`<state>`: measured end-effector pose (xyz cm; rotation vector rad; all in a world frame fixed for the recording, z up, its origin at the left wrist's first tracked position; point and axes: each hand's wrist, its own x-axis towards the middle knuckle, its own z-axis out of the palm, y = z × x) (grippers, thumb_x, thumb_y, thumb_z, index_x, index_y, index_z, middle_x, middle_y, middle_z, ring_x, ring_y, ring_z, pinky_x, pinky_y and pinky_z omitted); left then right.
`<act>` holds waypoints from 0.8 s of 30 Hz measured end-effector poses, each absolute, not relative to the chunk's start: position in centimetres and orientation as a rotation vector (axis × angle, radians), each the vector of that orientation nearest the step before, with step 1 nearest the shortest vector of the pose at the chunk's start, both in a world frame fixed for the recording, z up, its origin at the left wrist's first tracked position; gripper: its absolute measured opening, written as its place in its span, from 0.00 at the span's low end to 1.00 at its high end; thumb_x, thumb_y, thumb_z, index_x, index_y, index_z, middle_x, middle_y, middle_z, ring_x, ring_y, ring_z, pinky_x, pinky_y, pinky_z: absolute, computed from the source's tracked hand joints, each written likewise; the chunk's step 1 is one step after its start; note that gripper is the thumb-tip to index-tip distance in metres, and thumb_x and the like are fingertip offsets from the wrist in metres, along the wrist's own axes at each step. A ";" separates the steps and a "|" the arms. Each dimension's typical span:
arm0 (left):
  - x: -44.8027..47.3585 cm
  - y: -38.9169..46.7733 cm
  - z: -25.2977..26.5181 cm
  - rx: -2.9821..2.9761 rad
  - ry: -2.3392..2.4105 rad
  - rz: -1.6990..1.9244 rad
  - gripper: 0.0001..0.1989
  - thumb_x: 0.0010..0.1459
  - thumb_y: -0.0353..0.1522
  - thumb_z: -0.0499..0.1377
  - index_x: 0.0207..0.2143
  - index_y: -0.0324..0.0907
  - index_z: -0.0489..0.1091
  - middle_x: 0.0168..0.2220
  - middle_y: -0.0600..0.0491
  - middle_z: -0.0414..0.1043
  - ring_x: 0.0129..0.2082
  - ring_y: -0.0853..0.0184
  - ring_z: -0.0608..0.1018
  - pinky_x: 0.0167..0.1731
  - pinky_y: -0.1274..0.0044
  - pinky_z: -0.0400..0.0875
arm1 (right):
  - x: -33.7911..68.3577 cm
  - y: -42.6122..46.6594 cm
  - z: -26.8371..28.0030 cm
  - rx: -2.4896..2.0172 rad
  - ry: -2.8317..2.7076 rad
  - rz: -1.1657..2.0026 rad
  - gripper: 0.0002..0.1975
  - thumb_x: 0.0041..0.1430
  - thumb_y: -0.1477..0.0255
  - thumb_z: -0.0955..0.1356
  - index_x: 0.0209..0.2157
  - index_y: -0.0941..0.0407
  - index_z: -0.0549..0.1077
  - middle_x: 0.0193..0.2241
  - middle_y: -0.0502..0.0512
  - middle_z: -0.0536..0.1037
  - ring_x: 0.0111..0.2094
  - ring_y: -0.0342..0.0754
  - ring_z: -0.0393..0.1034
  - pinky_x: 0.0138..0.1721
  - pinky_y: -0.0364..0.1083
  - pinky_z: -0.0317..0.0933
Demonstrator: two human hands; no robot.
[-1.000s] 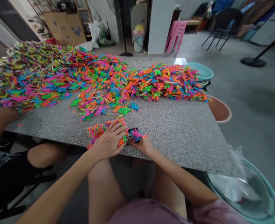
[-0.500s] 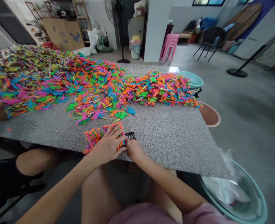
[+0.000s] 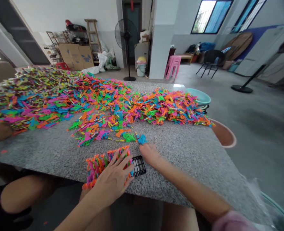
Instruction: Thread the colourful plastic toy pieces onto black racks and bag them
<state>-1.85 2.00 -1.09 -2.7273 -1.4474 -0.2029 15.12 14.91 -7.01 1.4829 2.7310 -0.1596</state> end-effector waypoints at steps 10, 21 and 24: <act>-1.8 2.0 -0.4 -2.794 -1.528 -0.183 0.10 0.62 0.34 0.57 0.46 0.44 0.69 0.57 0.47 0.67 0.66 0.51 0.60 0.65 0.53 0.50 | 16.9 25.1 -5.7 0.720 2.967 -0.298 0.07 0.62 0.82 0.65 0.36 0.59 0.74 0.41 0.58 0.77 0.43 0.46 0.71 0.44 0.43 0.63; -2.4 2.3 -0.9 -2.760 -1.396 -0.200 0.12 0.64 0.36 0.53 0.48 0.45 0.69 0.57 0.46 0.67 0.65 0.50 0.61 0.64 0.51 0.53 | 15.2 12.4 -10.2 1.500 2.949 -1.310 0.11 0.52 0.76 0.71 0.39 0.56 0.72 0.36 0.49 0.80 0.36 0.43 0.74 0.39 0.40 0.65; -2.4 2.3 -0.8 -2.749 -1.389 -0.183 0.11 0.65 0.36 0.52 0.46 0.45 0.70 0.57 0.46 0.67 0.65 0.50 0.60 0.63 0.50 0.54 | 13.9 13.0 -10.4 1.372 3.061 -1.332 0.09 0.49 0.78 0.71 0.34 0.56 0.73 0.34 0.50 0.79 0.37 0.45 0.73 0.40 0.41 0.64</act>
